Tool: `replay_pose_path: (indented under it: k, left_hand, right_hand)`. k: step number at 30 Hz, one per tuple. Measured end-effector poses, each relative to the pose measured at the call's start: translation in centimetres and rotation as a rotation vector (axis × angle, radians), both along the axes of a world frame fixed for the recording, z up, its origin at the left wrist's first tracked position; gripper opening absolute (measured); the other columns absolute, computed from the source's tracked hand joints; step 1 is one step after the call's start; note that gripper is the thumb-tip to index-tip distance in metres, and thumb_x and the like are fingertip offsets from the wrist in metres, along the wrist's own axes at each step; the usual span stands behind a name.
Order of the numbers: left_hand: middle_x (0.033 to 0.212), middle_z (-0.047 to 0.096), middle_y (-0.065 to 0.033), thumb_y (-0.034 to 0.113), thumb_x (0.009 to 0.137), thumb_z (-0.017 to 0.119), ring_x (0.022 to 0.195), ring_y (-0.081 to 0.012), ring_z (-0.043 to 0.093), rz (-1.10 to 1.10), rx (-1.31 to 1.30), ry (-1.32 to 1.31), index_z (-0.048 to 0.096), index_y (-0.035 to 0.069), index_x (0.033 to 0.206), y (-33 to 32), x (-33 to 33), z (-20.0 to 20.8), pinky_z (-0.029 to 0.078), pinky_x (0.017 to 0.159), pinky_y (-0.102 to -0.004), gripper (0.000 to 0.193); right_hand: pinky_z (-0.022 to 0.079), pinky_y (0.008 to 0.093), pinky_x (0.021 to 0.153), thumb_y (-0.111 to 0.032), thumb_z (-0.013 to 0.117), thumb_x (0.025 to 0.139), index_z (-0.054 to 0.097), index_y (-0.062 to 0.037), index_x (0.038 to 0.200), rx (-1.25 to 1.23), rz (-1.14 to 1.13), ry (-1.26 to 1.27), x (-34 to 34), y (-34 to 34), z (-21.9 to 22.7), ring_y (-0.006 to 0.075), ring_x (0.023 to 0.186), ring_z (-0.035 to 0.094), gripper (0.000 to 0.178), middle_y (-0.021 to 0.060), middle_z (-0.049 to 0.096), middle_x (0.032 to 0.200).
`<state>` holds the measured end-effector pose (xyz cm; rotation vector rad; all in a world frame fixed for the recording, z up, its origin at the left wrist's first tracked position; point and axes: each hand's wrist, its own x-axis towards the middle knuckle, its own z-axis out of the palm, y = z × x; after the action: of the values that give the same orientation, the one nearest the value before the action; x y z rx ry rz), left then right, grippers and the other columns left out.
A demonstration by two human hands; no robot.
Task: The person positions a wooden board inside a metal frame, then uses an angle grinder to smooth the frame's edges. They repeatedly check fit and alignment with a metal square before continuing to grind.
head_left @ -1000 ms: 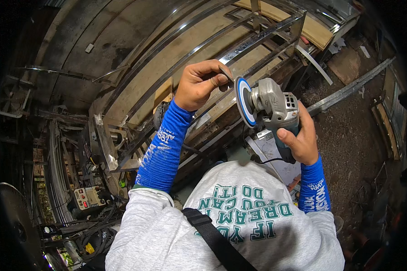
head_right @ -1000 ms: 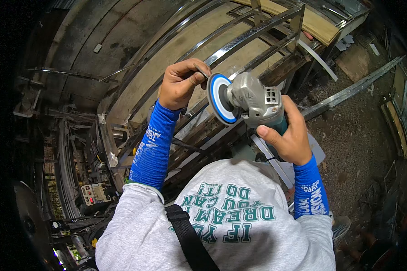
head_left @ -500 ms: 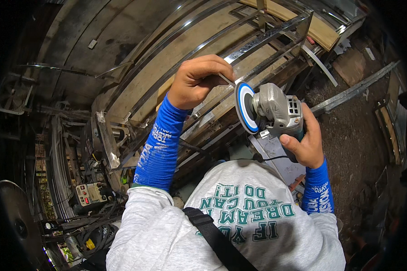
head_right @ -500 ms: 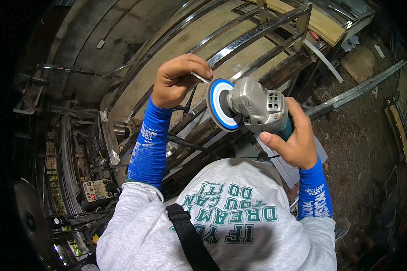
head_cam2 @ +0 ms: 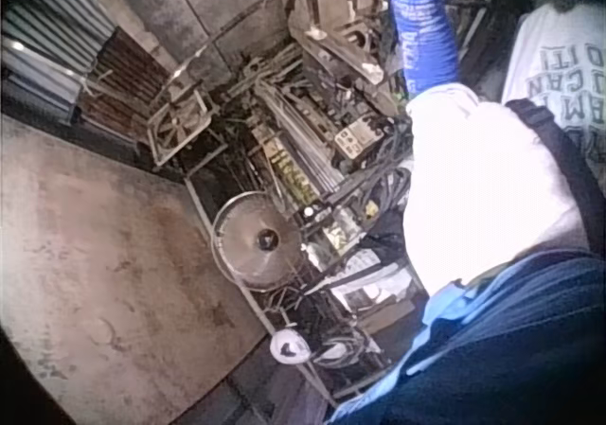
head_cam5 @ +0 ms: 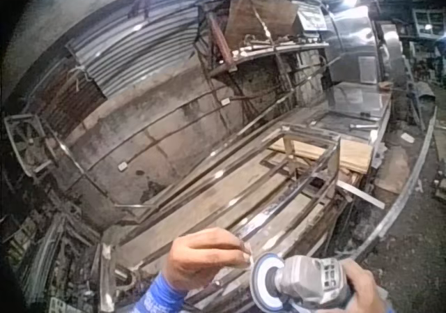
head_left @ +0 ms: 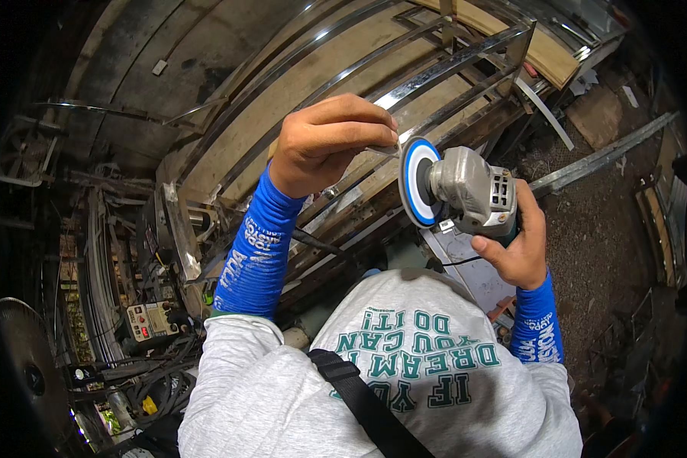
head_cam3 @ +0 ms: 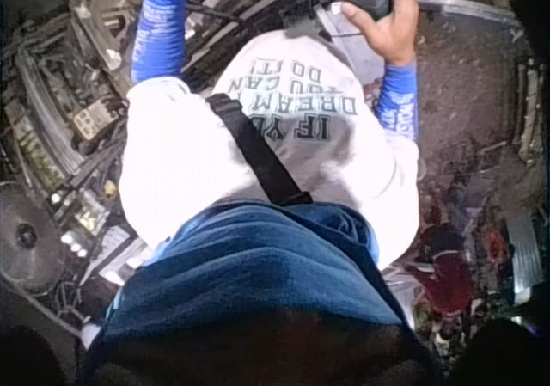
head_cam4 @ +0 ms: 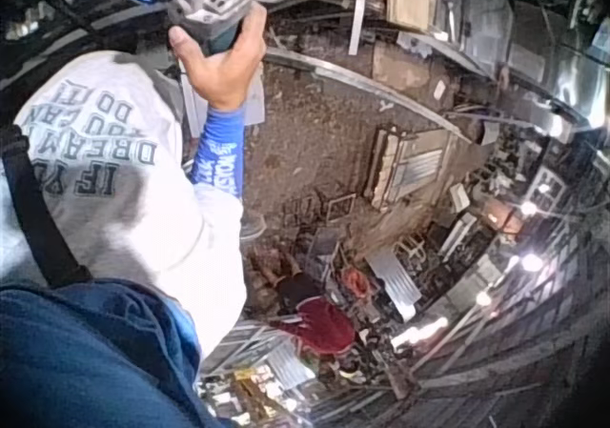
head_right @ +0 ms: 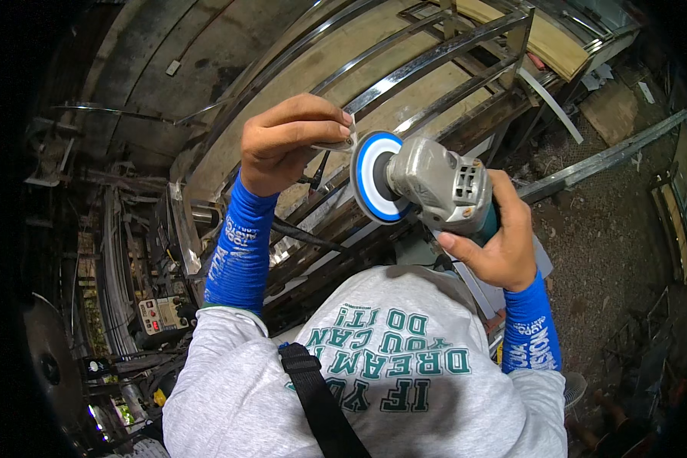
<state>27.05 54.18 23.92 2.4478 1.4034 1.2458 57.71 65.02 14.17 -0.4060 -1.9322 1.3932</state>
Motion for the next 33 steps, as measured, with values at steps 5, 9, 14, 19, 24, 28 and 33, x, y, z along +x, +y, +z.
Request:
replay_pose_path:
  k: [5, 9, 14, 19, 24, 28, 33]
  left_hand:
    - [0.106, 0.074, -0.0176, -0.013, 0.081, 0.073, 0.099, -0.0287, 0.075, -0.01, 0.021, -0.052, 0.078, -0.002, 0.104, -0.3, -0.2, -0.4, 0.063, 0.087, -0.0372, 0.025]
    - [0.107, 0.074, -0.0183, -0.014, 0.081, 0.072, 0.1, -0.0288, 0.075, -0.009, 0.018, -0.047, 0.078, -0.002, 0.103, -0.4, -0.1, -0.5, 0.063, 0.087, -0.0373, 0.025]
    - [0.107, 0.074, -0.0164, -0.019, 0.08, 0.069, 0.099, -0.0276, 0.075, -0.01, 0.008, -0.094, 0.079, -0.001, 0.105, -0.3, 0.1, -0.9, 0.062, 0.087, -0.0357, 0.033]
    - [0.105, 0.075, -0.018, -0.019, 0.078, 0.063, 0.097, -0.0271, 0.075, 0.049, 0.016, -0.179, 0.078, -0.003, 0.105, -1.5, 0.0, -1.0, 0.061, 0.087, -0.0354, 0.034]
    - [0.099, 0.077, -0.0168, -0.013, 0.069, 0.056, 0.09, -0.0268, 0.074, 0.18, -0.11, -0.244, 0.078, -0.001, 0.1, -7.3, 1.0, -3.7, 0.059, 0.081, -0.0361, 0.04]
    - [0.095, 0.074, -0.0154, -0.014, 0.08, 0.068, 0.084, -0.0261, 0.074, 0.481, -0.324, -0.421, 0.077, -0.002, 0.099, -13.9, 4.3, -9.0, 0.059, 0.075, -0.034, 0.024]
    - [0.092, 0.072, -0.0149, -0.008, 0.088, 0.068, 0.079, -0.0192, 0.072, 0.723, -0.552, -0.809, 0.076, -0.004, 0.097, -19.2, 7.8, -14.3, 0.058, 0.069, -0.0305, 0.012]
  right_hand:
    - [0.054, 0.0354, 0.091, -0.044, 0.088, 0.08, 0.058, 0.0052, 0.129, 0.012, -0.037, -0.038, 0.0, 0.3, -0.7, 0.0216, 0.101, 0.07, 0.076, 0.0155, 0.071, 0.111]
    - [0.055, 0.0351, 0.09, -0.044, 0.088, 0.08, 0.058, 0.0054, 0.129, -0.024, -0.049, -0.003, 0.3, 0.2, -1.0, 0.0222, 0.1, 0.07, 0.076, 0.0153, 0.071, 0.11]
    - [0.055, 0.0345, 0.089, -0.041, 0.089, 0.079, 0.058, 0.0053, 0.129, 0.032, -0.026, 0.003, 0.1, 0.1, -0.5, 0.0218, 0.1, 0.07, 0.075, 0.0148, 0.071, 0.11]
    - [0.054, 0.0347, 0.091, -0.038, 0.089, 0.081, 0.059, 0.0041, 0.128, 0.012, -0.044, -0.071, -0.3, 0.8, -1.9, 0.0203, 0.101, 0.068, 0.07, 0.0146, 0.071, 0.111]
    - [0.054, 0.0331, 0.093, -0.046, 0.084, 0.09, 0.061, 0.0029, 0.13, -0.428, 0.028, -0.075, 2.6, 2.8, -10.2, 0.0189, 0.105, 0.068, 0.068, 0.0125, 0.072, 0.117]
    - [0.067, 0.0418, 0.074, -0.048, 0.071, 0.099, 0.057, 0.0055, 0.131, -1.236, 0.186, 0.091, 5.2, 4.6, -17.9, 0.0304, 0.087, 0.077, 0.064, 0.0197, 0.073, 0.105]
    - [0.068, 0.0422, 0.067, -0.034, 0.073, 0.096, 0.055, 0.0067, 0.124, -1.534, 0.11, -0.164, 2.6, 7.9, -25.5, 0.0341, 0.074, 0.076, 0.053, 0.0258, 0.073, 0.094]
